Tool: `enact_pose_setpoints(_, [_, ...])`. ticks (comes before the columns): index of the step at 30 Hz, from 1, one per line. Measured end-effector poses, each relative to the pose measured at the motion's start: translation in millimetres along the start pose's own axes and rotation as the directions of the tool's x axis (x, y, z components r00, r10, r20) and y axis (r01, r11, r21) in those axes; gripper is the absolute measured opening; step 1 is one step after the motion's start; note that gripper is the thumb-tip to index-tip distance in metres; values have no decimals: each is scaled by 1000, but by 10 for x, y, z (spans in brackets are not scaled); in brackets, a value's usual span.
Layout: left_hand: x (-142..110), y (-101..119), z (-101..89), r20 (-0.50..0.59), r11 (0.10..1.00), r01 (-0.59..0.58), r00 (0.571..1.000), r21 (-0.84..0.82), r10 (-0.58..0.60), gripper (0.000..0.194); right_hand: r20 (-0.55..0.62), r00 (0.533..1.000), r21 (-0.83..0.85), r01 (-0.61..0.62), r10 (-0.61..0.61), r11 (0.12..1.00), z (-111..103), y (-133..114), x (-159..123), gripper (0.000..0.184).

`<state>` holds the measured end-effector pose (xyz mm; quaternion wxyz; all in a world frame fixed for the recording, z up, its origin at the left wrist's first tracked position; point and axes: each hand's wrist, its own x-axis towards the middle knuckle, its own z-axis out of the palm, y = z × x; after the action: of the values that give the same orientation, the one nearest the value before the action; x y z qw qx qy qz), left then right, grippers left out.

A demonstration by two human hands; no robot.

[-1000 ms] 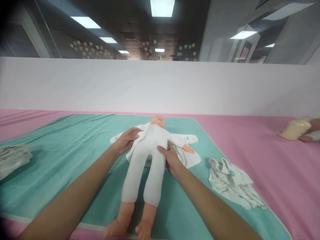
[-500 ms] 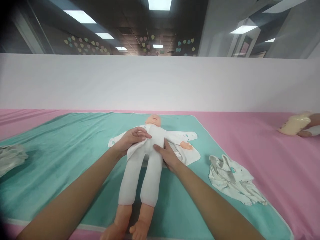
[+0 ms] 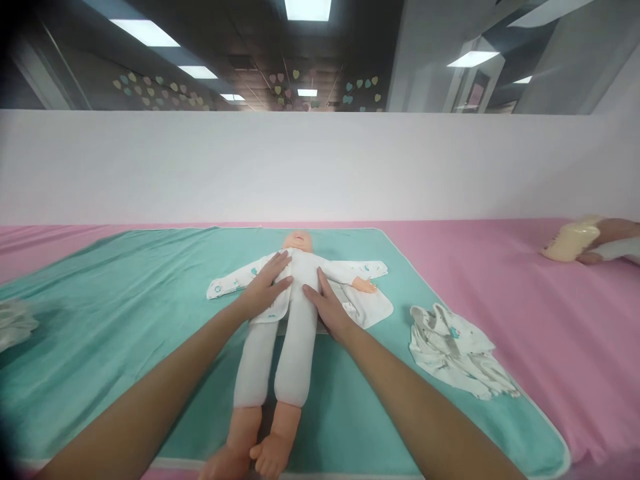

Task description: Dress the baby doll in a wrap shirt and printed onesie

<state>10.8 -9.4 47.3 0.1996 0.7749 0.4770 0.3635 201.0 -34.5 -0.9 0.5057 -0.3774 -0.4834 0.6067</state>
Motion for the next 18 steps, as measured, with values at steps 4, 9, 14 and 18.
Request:
enact_pose_setpoints(4, [11, 74, 108, 93, 948, -126, 990, 292, 103, 62, 74, 996, 35, -46, 43, 998, 13, -71, -4, 88])
enact_pose_setpoints(9, [262, 271, 251, 89, 866, -196, 981, 461, 175, 53, 148, 989, 115, -20, 3, 993, -27, -80, 52, 85])
enact_pose_setpoints(14, [798, 509, 440, 266, 750, -341, 937, 567, 225, 48, 259, 960, 194, 55, -105, 979, -74, -109, 108, 59])
enact_pose_setpoints(18, [1095, 700, 799, 571, 611, -573, 788, 547, 228, 54, 325, 934, 47, 141, -148, 989, -140, -122, 150, 35])
